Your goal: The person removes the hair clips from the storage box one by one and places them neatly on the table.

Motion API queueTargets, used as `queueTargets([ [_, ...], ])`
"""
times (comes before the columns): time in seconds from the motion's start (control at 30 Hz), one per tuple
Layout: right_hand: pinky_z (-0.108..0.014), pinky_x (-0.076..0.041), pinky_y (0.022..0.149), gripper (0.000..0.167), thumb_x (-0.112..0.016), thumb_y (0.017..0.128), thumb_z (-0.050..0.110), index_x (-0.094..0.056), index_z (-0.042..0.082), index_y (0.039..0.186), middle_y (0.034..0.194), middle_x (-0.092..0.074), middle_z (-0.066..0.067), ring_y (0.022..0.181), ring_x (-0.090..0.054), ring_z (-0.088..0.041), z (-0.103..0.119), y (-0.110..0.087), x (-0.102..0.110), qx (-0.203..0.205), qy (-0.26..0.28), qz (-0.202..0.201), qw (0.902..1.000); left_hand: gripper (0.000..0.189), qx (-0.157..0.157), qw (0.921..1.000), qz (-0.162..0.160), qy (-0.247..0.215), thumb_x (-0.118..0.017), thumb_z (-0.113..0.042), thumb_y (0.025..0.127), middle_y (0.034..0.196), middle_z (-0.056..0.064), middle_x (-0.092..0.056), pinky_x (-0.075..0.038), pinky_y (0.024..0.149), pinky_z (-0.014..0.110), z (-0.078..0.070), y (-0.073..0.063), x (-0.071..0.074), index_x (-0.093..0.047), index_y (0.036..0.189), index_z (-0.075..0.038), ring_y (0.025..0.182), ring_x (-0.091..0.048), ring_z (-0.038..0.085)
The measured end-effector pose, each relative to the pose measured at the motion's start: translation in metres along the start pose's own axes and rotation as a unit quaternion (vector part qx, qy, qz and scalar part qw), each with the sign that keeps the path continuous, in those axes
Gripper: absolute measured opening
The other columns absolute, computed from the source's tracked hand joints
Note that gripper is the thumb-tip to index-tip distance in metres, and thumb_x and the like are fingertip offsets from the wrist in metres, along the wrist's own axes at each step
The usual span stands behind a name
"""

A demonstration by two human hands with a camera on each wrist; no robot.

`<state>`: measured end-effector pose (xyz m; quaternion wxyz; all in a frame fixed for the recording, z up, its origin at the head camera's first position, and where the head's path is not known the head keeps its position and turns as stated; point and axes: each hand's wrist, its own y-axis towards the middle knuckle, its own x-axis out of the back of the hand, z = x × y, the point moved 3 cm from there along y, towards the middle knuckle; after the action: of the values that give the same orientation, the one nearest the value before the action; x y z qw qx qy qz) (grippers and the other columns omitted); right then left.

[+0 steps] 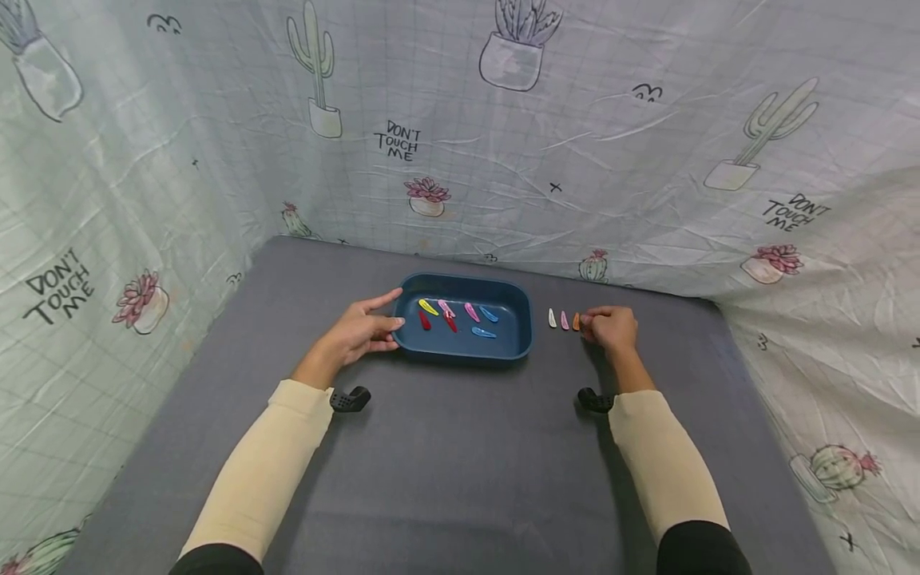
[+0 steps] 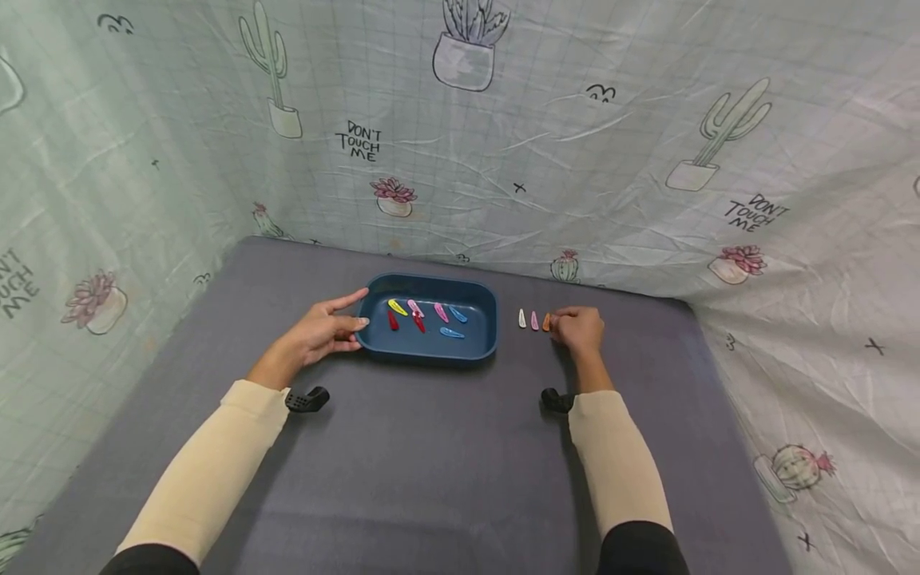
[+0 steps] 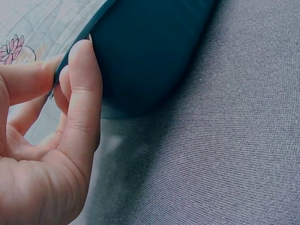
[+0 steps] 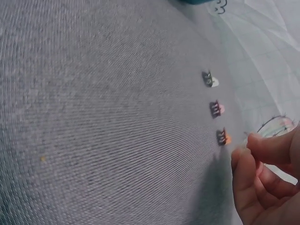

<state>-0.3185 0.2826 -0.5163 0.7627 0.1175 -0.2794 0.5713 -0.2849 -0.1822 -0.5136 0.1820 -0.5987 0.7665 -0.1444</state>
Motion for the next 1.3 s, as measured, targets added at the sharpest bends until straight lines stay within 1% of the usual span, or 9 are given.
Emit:
queueTargets([
  [0.13, -0.027, -0.063, 0.07, 0.027, -0.07, 0.099, 0.014, -0.076, -0.002, 0.12, 0.123, -0.072, -0.026, 0.068, -0.068, -0.002, 0.012, -0.004, 0.001, 0.016, -0.011, 0.007, 0.9998, 0.071, 0.0, 1.0, -0.005, 0.001, -0.069, -0.012, 0.101, 0.087, 0.004, -0.06, -0.064, 0.069, 0.027, -0.002, -0.001, 0.001, -0.04, 0.16, -0.04, 0.065, -0.061, 0.011],
  [0.33, -0.039, -0.064, 0.084, 0.026, -0.07, 0.1, 0.015, -0.077, -0.002, 0.118, 0.116, -0.076, -0.023, 0.084, -0.077, -0.016, 0.032, -0.011, -0.002, 0.037, -0.011, 0.037, 0.9985, 0.071, 0.0, 1.0, -0.003, -0.002, -0.069, -0.011, 0.101, 0.092, 0.006, -0.06, -0.063, 0.069, 0.026, -0.002, 0.0, 0.0, -0.04, 0.16, -0.041, 0.065, -0.061, 0.01],
  [0.43, -0.044, -0.064, 0.088, 0.025, -0.07, 0.1, 0.014, -0.077, -0.003, 0.117, 0.117, -0.075, -0.024, 0.085, -0.078, -0.018, 0.039, -0.013, -0.006, 0.049, -0.005, 0.05, 0.9975, 0.071, -0.001, 1.0, -0.001, -0.003, -0.069, -0.011, 0.101, 0.095, 0.008, -0.06, -0.064, 0.069, 0.027, -0.003, 0.001, 0.0, -0.041, 0.159, -0.041, 0.065, -0.061, 0.011],
  [0.57, -0.046, -0.064, 0.087, 0.024, -0.069, 0.101, 0.013, -0.077, -0.003, 0.116, 0.114, -0.076, -0.026, 0.082, -0.077, -0.021, 0.048, -0.02, -0.011, 0.06, 0.003, 0.069, 0.9958, 0.071, 0.001, 1.0, 0.001, -0.002, -0.068, -0.011, 0.101, 0.092, 0.007, -0.06, -0.064, 0.069, 0.027, -0.003, 0.0, -0.001, -0.041, 0.16, -0.04, 0.065, -0.061, 0.011],
  [0.7, -0.046, -0.064, 0.083, 0.024, -0.07, 0.101, 0.014, -0.077, -0.003, 0.115, 0.11, -0.076, -0.028, 0.085, -0.075, -0.03, 0.059, -0.027, -0.016, 0.07, 0.01, 0.086, 0.9938, 0.071, 0.003, 1.0, -0.001, -0.002, -0.069, -0.011, 0.101, 0.094, 0.007, -0.059, -0.064, 0.07, 0.027, -0.003, -0.001, -0.002, -0.041, 0.159, -0.041, 0.065, -0.061, 0.011],
  [0.93, -0.037, -0.062, 0.071, 0.023, -0.072, 0.099, 0.017, -0.079, 0.0, 0.113, 0.102, -0.08, -0.02, 0.09, -0.078, -0.032, 0.073, -0.036, -0.025, 0.076, 0.005, 0.09, 0.993, 0.071, 0.002, 1.0, 0.005, 0.002, -0.068, -0.012, 0.101, 0.096, 0.008, -0.059, -0.064, 0.071, 0.027, -0.003, -0.002, -0.003, -0.04, 0.16, -0.041, 0.066, -0.061, 0.011],
  [1.07, -0.031, -0.06, 0.068, 0.022, -0.072, 0.099, 0.017, -0.079, 0.0, 0.111, 0.099, -0.08, -0.016, 0.093, -0.078, -0.032, 0.082, -0.04, -0.033, 0.092, 0.001, 0.096, 0.9911, 0.071, 0.002, 1.0, 0.003, -0.003, -0.068, -0.011, 0.101, 0.094, 0.006, -0.059, -0.063, 0.069, 0.027, -0.002, -0.001, -0.003, -0.04, 0.159, -0.041, 0.065, -0.061, 0.011],
  [1.2, -0.029, -0.057, 0.066, 0.02, -0.072, 0.099, 0.018, -0.08, 0.002, 0.11, 0.099, -0.08, -0.014, 0.088, -0.079, -0.025, 0.088, -0.042, -0.041, 0.094, -0.006, 0.108, 0.9897, 0.072, 0.002, 1.0, 0.002, -0.007, -0.068, -0.01, 0.101, 0.092, 0.006, -0.06, -0.063, 0.069, 0.026, -0.002, -0.001, -0.002, -0.04, 0.159, -0.041, 0.065, -0.061, 0.01],
  [1.3, -0.03, -0.06, 0.068, 0.019, -0.073, 0.099, 0.016, -0.08, 0.002, 0.109, 0.099, -0.08, -0.014, 0.078, -0.077, -0.014, 0.093, -0.044, -0.047, 0.089, 0.002, 0.117, 0.9892, 0.072, 0.003, 1.0, 0.002, -0.009, -0.068, -0.01, 0.101, 0.093, 0.006, -0.059, -0.063, 0.069, 0.027, -0.002, 0.0, -0.003, -0.04, 0.159, -0.042, 0.065, -0.061, 0.01],
])
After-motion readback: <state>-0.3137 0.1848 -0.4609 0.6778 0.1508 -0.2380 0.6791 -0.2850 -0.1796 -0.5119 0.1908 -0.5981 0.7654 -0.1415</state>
